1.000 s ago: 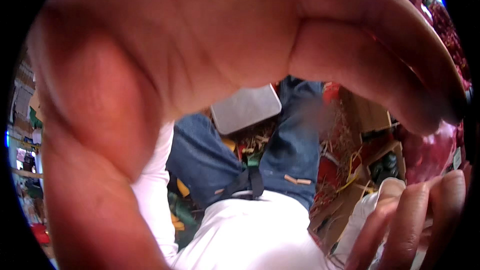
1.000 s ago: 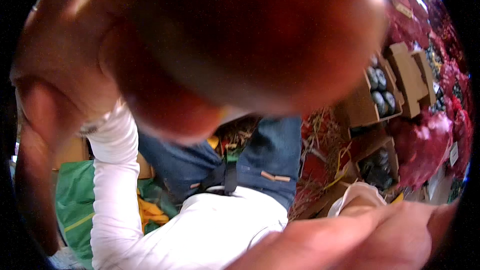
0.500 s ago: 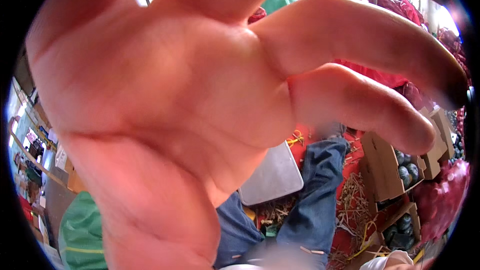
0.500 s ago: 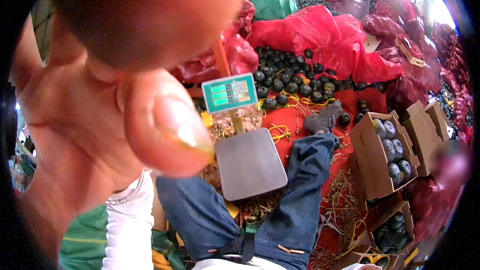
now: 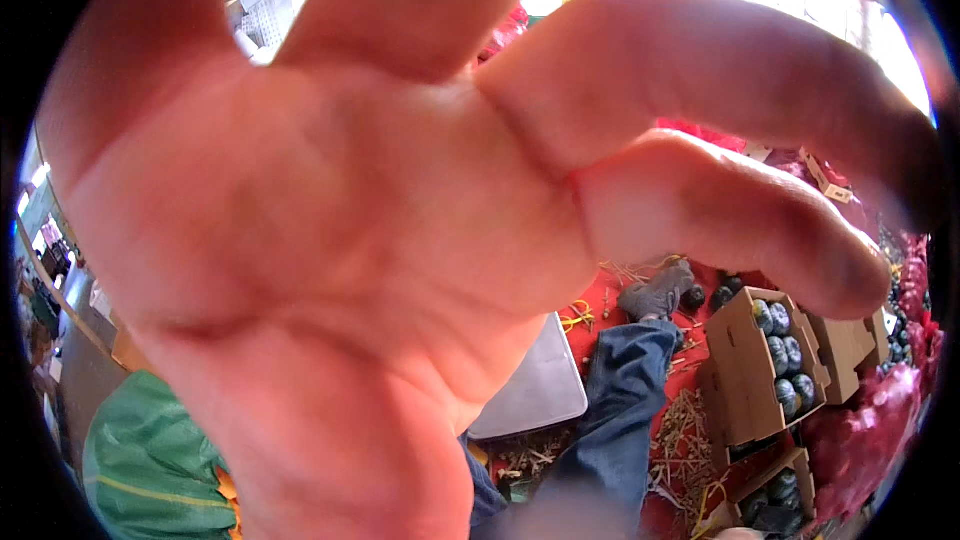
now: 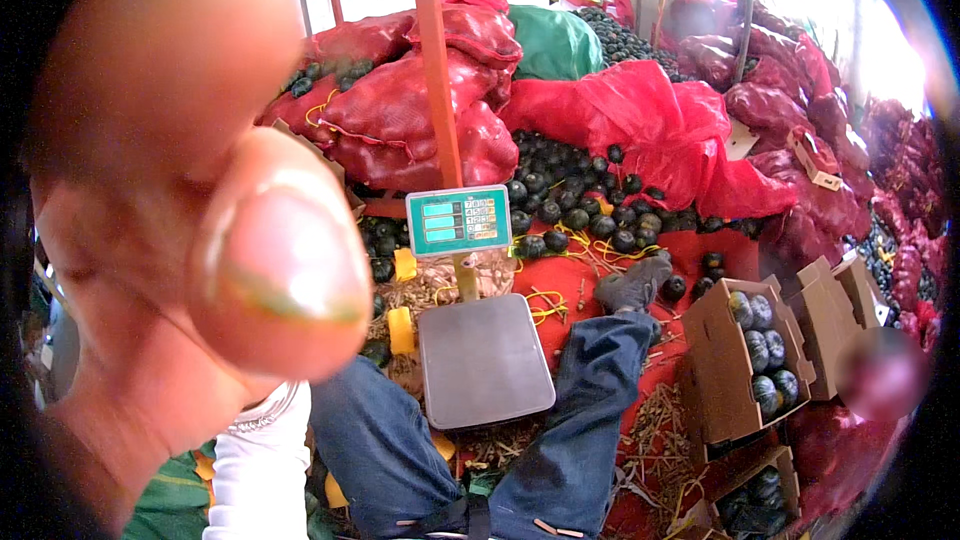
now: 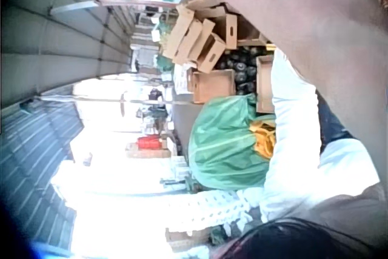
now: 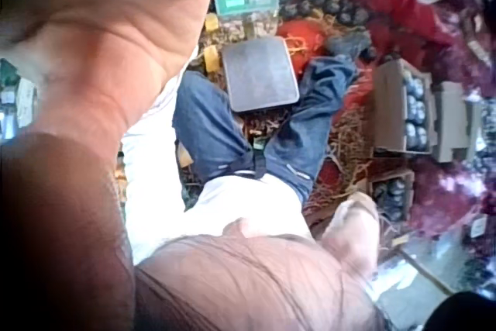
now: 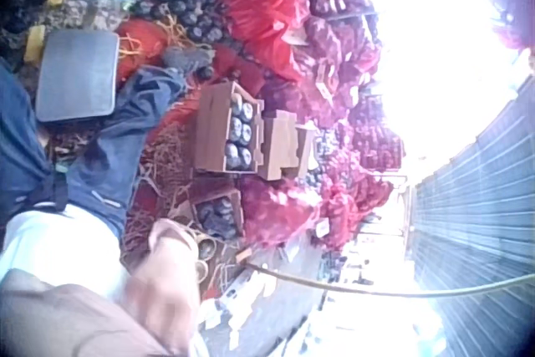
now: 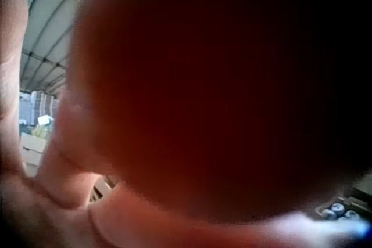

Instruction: The person places pumpkins into padded yellow sleeves and then fits them into cardboard boxes, occasionally using a small tool to trim stems.

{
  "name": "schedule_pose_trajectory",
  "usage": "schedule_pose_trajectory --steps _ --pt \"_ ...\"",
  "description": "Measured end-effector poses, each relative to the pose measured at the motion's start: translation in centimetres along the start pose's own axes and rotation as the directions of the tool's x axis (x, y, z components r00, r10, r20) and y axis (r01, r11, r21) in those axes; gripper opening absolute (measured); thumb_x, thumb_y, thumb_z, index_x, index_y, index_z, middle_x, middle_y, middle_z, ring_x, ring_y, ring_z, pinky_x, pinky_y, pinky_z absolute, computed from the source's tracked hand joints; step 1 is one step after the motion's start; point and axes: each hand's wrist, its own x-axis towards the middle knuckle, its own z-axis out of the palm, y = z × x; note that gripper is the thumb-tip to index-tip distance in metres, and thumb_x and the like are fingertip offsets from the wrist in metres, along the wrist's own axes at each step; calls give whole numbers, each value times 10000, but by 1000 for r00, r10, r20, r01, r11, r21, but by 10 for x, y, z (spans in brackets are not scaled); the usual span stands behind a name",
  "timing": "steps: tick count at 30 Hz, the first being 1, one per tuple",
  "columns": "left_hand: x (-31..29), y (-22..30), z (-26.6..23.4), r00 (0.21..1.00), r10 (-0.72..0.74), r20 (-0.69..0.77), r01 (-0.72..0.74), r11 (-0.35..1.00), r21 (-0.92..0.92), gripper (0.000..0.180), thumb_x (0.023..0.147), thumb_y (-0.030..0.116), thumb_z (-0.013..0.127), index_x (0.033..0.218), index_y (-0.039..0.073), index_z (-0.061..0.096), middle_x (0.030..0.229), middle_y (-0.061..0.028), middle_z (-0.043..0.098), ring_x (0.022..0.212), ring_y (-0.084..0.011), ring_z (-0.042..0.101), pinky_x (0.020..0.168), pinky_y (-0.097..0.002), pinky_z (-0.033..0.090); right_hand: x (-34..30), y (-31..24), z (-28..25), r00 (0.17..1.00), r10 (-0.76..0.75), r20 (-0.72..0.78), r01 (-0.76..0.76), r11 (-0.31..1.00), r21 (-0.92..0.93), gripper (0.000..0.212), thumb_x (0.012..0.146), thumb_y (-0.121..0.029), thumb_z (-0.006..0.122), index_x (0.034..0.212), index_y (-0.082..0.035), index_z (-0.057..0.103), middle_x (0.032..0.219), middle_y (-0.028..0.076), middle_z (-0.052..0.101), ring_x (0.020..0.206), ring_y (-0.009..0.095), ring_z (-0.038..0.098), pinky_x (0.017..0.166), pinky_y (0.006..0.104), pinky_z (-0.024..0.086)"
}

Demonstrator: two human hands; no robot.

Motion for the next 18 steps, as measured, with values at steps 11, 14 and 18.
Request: schedule_pose_trajectory --steps 11,14,18 --pt "30 -44 51 992 127 -18 -128 989 -79 735 768 191 714 1347 38 288 1310 -164 419 1213 -281 445 985 -363 386 16 -40 8 898 -435 -70 429 899 -89 560 857 -362 631 1361 -209 443 1401 144 388 1259 378 401 931 672 371" --pt "42 -50 49 991 131 4 -131 990 -47 721 771 188 710 1342 37 297 1303 -162 425 1209 -278 448 984 -362 387 3 -35 -2 989 -141 33 113 894 434 442 938 -390 482 1355 -246 456 1385 233 382 1241 556 307 946 718 275" --pt "63 -52 93 979 200 -35 -203 965 -165 701 775 185 705 1335 37 309 1294 -159 433 1203 -275 453 983 -360 389 65 -32 -12 992 -114 -57 126 948 292 396 964 -403 425 1324 -244 471 1352 280 374 1205 611 280 926 726 242"
